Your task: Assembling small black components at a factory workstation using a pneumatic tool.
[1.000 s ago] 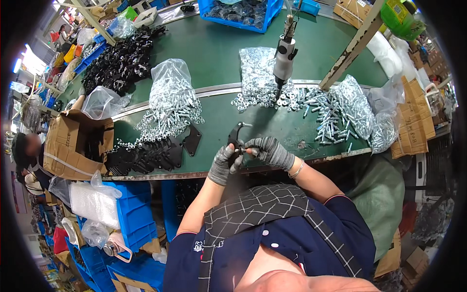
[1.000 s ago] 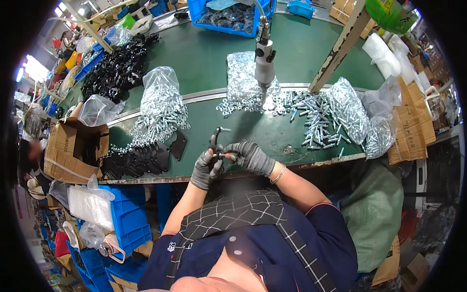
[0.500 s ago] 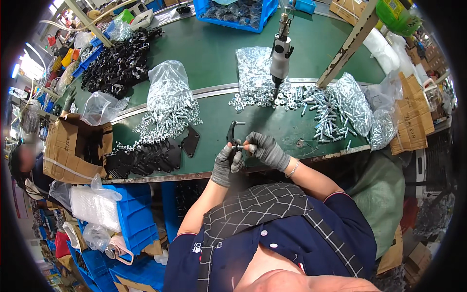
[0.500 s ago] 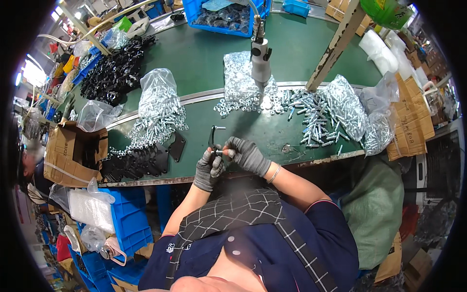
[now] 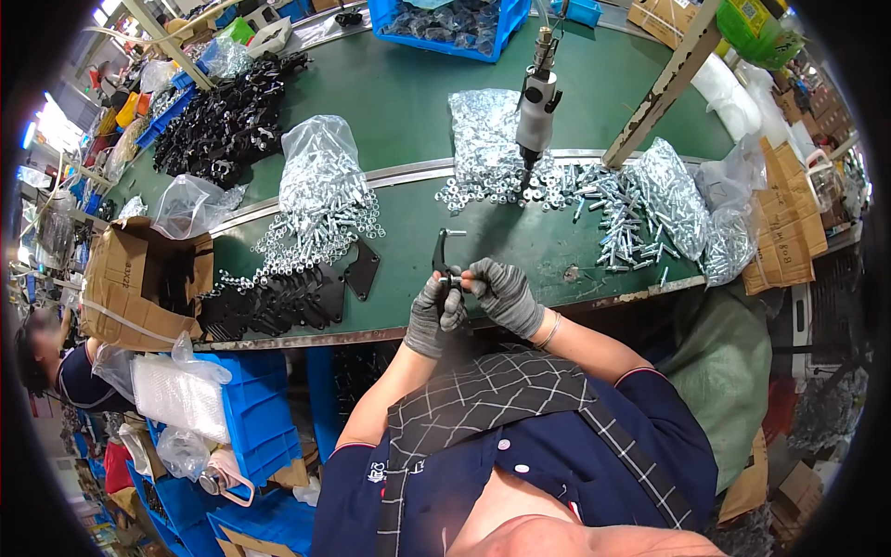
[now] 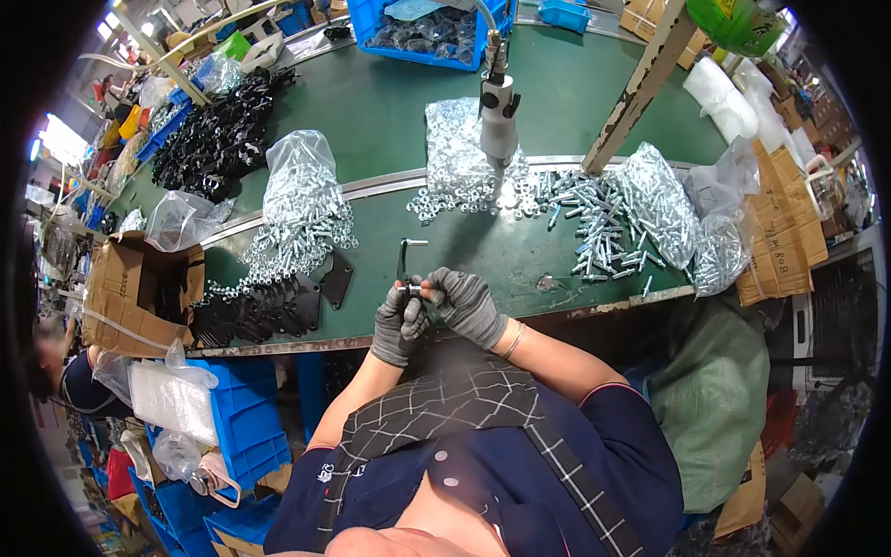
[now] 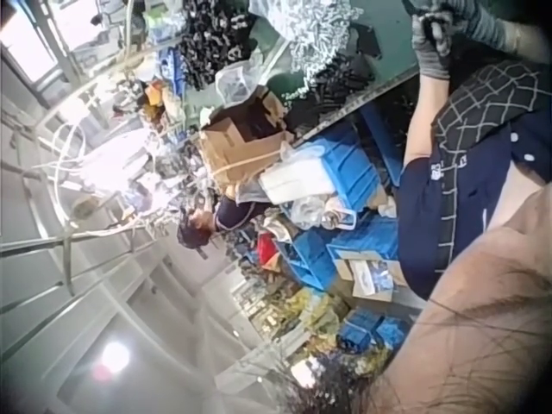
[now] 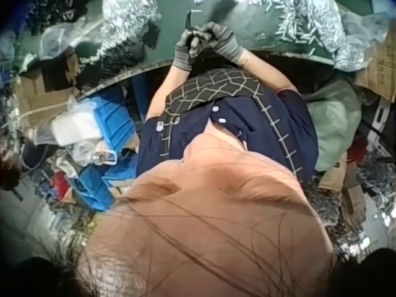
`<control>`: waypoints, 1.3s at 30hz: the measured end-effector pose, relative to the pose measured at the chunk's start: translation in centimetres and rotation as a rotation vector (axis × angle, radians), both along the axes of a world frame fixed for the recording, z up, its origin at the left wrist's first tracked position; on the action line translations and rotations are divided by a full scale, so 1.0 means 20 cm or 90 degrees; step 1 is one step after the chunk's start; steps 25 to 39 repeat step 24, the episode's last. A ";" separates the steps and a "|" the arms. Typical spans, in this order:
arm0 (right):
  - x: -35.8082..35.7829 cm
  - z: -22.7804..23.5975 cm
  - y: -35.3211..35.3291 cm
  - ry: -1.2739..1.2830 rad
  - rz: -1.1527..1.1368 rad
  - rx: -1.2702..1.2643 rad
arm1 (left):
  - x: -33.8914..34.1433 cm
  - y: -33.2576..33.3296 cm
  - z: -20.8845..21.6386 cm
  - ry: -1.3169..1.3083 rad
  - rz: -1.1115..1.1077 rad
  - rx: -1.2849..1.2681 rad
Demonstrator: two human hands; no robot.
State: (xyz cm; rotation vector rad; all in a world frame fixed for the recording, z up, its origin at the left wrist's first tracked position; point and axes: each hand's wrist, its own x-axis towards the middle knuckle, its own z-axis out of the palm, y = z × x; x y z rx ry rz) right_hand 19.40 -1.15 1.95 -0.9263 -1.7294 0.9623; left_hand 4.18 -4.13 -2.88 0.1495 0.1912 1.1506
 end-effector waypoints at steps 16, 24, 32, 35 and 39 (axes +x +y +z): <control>0.11 -0.18 0.65 -0.646 -0.157 0.070 | 0.05 0.14 0.08 0.547 0.047 -0.061; 0.08 -0.10 0.69 -0.713 -0.046 0.079 | 0.03 0.18 0.08 0.522 -0.039 -0.072; 0.08 -0.10 0.69 -0.713 -0.046 0.079 | 0.03 0.18 0.08 0.522 -0.039 -0.072; 0.08 -0.10 0.69 -0.713 -0.046 0.079 | 0.03 0.18 0.08 0.522 -0.039 -0.072; 0.08 -0.10 0.69 -0.713 -0.046 0.079 | 0.03 0.18 0.08 0.522 -0.039 -0.072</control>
